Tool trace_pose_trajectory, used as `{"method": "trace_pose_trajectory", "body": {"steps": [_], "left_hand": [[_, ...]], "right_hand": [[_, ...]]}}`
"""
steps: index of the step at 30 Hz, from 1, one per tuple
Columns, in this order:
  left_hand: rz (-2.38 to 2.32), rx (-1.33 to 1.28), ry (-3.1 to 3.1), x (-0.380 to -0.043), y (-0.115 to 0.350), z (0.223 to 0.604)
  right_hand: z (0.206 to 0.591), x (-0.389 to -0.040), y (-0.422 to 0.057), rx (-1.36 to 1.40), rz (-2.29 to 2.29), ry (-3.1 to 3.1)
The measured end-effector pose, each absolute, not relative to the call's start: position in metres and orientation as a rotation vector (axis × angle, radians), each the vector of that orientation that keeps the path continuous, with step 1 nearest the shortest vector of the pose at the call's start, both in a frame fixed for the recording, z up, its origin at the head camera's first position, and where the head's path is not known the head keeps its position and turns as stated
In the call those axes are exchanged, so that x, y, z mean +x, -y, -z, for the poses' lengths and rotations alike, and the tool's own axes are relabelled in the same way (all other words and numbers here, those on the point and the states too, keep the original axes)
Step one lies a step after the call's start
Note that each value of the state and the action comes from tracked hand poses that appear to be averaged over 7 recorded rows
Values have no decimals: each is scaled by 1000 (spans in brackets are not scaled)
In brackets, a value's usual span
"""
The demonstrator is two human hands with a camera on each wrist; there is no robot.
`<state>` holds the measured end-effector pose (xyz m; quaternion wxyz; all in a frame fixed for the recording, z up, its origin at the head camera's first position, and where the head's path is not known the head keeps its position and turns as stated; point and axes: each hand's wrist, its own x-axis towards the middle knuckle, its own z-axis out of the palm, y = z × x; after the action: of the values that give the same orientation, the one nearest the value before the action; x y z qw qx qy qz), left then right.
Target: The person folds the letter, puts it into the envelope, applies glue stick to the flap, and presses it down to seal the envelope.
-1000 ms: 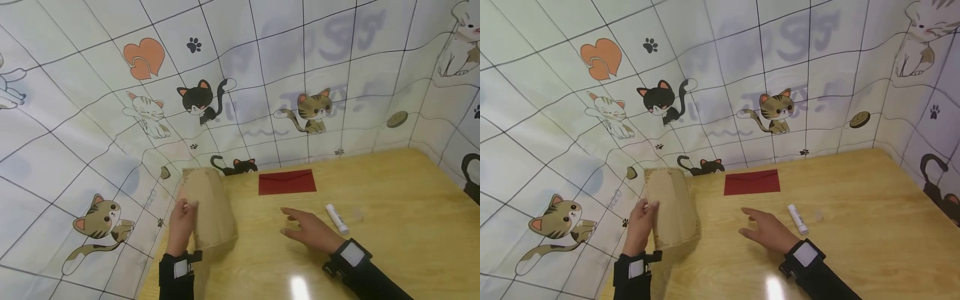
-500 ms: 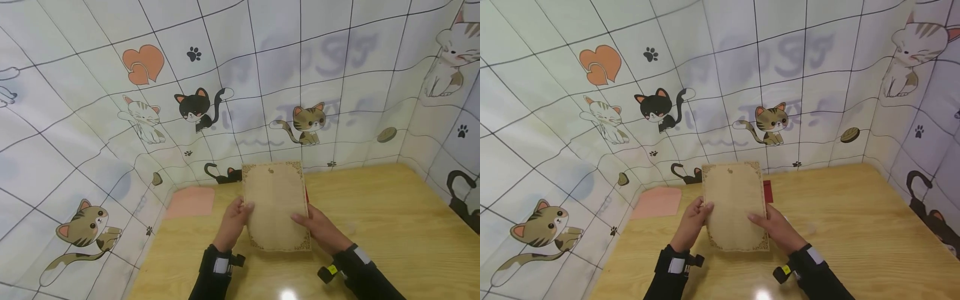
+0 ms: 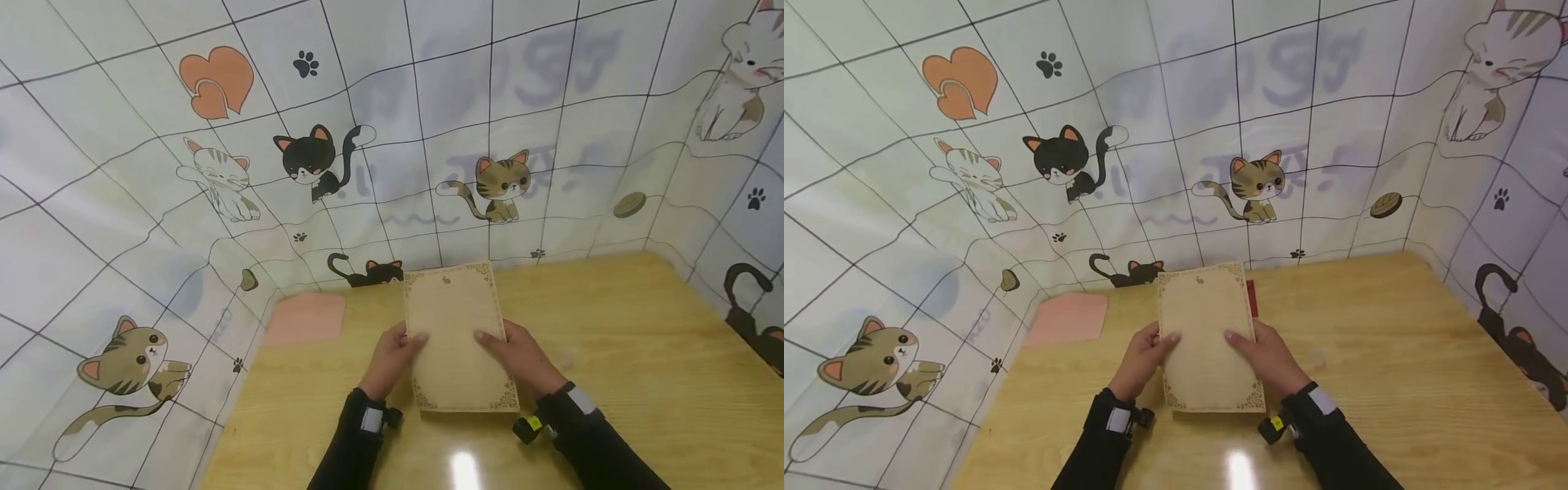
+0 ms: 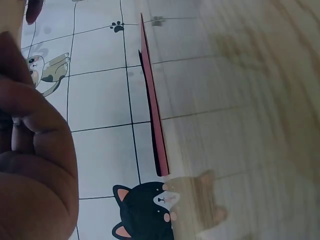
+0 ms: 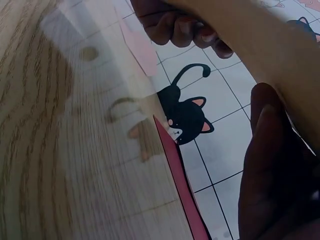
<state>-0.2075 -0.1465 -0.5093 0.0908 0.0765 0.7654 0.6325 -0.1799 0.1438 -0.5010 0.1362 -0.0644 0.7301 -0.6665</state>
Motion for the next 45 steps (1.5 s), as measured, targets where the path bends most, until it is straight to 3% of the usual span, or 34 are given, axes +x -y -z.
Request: {"method": "trace_pose_trajectory", "body": {"steps": [21,28,35,39,45], "left_hand": [[-2093,413,-2110,-217,168,505],[-1805,301,-2417,-215,163,499],[-1702,392,-2484,-200,147,487],[-1575,526,-2617,-190,135,475],[-1259,613,-2933,-179,128,463]], "right_hand": [[503,-187,-162,-339,2183,-1985],[497,-190,-153,-423,1704,-2575],[485,-183,-120,-777,961,-3144],[471,-178,-101,-950,843,-3163],[464,-175,-92,-890,783,-3127]]}}
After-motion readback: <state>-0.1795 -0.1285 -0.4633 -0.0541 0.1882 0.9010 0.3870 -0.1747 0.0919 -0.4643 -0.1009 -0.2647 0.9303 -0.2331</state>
